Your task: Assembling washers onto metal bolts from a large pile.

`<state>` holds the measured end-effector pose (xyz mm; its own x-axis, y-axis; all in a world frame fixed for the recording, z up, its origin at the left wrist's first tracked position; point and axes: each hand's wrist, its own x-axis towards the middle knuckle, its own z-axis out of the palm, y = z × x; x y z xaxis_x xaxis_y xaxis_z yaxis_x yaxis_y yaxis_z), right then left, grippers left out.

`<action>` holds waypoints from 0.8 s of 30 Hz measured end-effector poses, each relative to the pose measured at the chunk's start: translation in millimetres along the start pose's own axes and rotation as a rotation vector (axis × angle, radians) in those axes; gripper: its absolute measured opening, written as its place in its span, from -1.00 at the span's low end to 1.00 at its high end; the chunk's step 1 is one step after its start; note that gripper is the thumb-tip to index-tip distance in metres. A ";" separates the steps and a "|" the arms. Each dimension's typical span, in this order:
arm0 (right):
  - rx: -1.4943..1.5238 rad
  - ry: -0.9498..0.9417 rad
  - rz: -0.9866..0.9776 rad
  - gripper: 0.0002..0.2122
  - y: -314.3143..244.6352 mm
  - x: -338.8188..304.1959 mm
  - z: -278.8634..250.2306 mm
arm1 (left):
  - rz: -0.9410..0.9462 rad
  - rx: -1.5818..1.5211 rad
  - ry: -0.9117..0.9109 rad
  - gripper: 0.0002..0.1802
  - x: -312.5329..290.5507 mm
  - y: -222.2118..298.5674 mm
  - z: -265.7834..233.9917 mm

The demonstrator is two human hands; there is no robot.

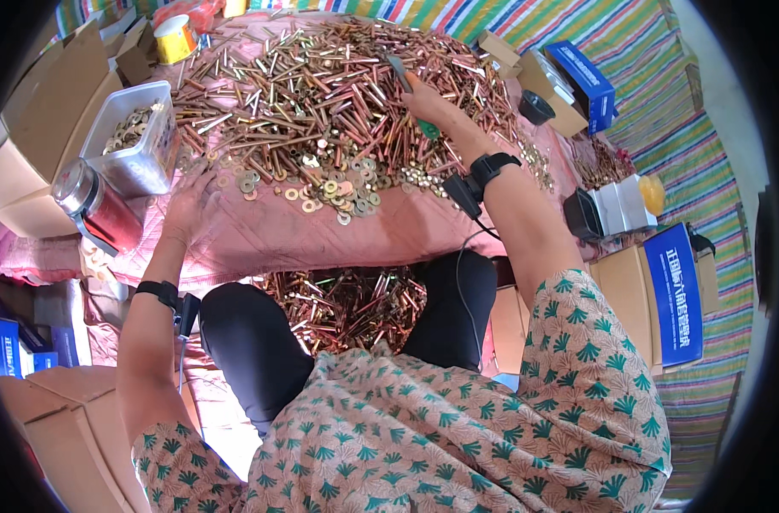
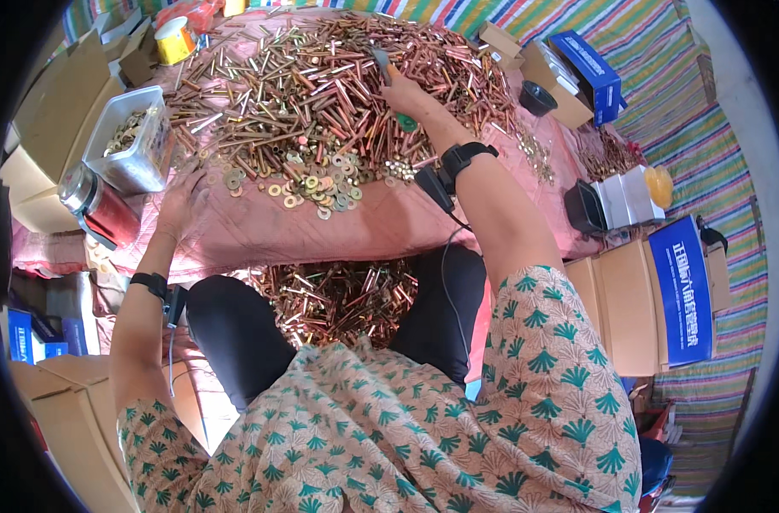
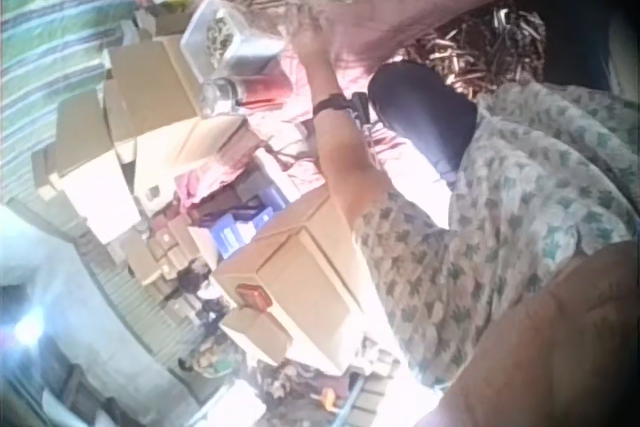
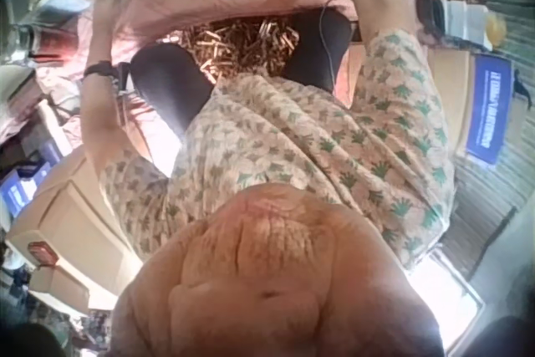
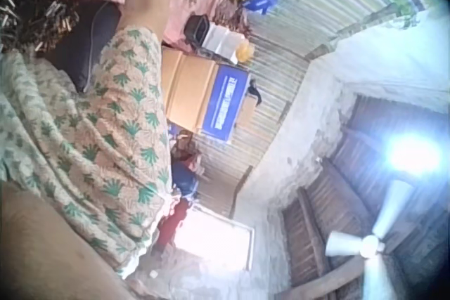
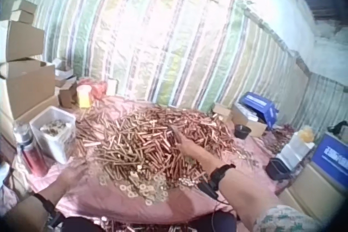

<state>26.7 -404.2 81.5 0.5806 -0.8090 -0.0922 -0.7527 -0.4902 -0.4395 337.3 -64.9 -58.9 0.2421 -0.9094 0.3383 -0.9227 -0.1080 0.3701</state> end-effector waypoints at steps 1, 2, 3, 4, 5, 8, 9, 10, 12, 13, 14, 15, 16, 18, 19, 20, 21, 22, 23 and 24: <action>-0.007 0.031 0.006 -0.42 -1.8 -6.9 3.8 | 0.004 0.000 -0.002 -0.50 -1.0 0.1 1.3; -0.014 0.061 0.010 -0.43 -4.7 -11.9 5.8 | -0.012 0.006 -0.010 -0.51 -2.7 0.4 3.3; -0.075 0.158 -0.043 -0.44 15.7 -11.8 3.2 | -0.001 0.001 -0.006 -0.51 8.7 7.2 6.6; -0.018 0.125 -0.006 -0.42 9.6 -21.4 5.6 | -0.007 0.007 -0.004 -0.51 8.0 6.7 6.0; 0.018 0.148 -0.022 -0.41 10.3 -24.3 13.3 | -0.032 0.004 -0.023 -0.51 7.2 6.6 5.9; 0.094 0.163 -0.035 -0.40 3.5 -50.8 20.1 | -0.040 -0.004 -0.035 -0.50 2.7 6.0 3.9; 0.108 0.131 -0.019 -0.40 -5.3 -64.2 17.7 | -0.020 -0.008 -0.022 -0.50 1.7 4.9 0.3; 0.120 0.106 0.003 -0.40 -6.1 -72.2 14.5 | -0.011 -0.006 -0.017 -0.50 3.8 4.0 2.0; 0.058 0.161 -0.048 -0.40 2.0 -79.6 13.5 | 0.007 0.006 -0.005 -0.50 5.8 3.7 6.6; 0.115 0.124 -0.009 -0.40 -5.6 -90.1 10.7 | 0.006 0.010 -0.006 -0.50 4.3 3.3 5.6; 0.172 0.087 0.030 -0.40 -10.0 -99.1 11.3 | 0.010 0.008 -0.006 -0.51 3.1 2.7 4.6; 0.070 0.172 -0.078 -0.41 -6.1 -105.9 14.8 | 0.020 0.002 -0.007 -0.51 4.8 5.7 3.8; 0.072 0.176 -0.076 -0.41 -2.8 -111.3 16.5 | 0.025 0.003 -0.007 -0.51 5.7 8.5 2.8; 0.095 0.227 -0.149 -0.43 1.8 -123.3 16.6 | 0.017 -0.025 -0.014 -0.53 8.4 15.0 -0.5; 0.106 0.162 -0.048 -0.43 -7.5 -133.5 12.4 | 0.017 -0.022 -0.014 -0.53 7.3 14.6 -1.1; 0.109 0.163 -0.049 -0.43 -9.8 -141.0 12.9 | 0.024 -0.026 -0.006 -0.53 6.3 14.1 -1.7; 0.118 0.156 -0.042 -0.43 -9.6 -149.0 13.1 | 0.034 -0.032 0.001 -0.53 5.8 14.1 -1.6; 0.127 0.149 -0.034 -0.44 -10.6 -155.1 11.3 | 0.036 -0.030 0.000 -0.53 5.2 13.7 -1.7; 0.129 0.150 -0.034 -0.44 -12.7 -159.9 6.4 | 0.031 -0.034 -0.003 -0.52 4.2 12.9 -1.9; 0.114 0.099 0.004 -0.44 -16.7 -163.6 -1.2 | 0.025 -0.035 -0.005 -0.52 4.6 11.8 -2.1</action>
<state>-56.1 -264.1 105.0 0.5399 -0.8417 -0.0079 -0.7117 -0.4515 -0.5382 328.2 -69.4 -51.1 0.2173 -0.9137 0.3436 -0.9174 -0.0709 0.3917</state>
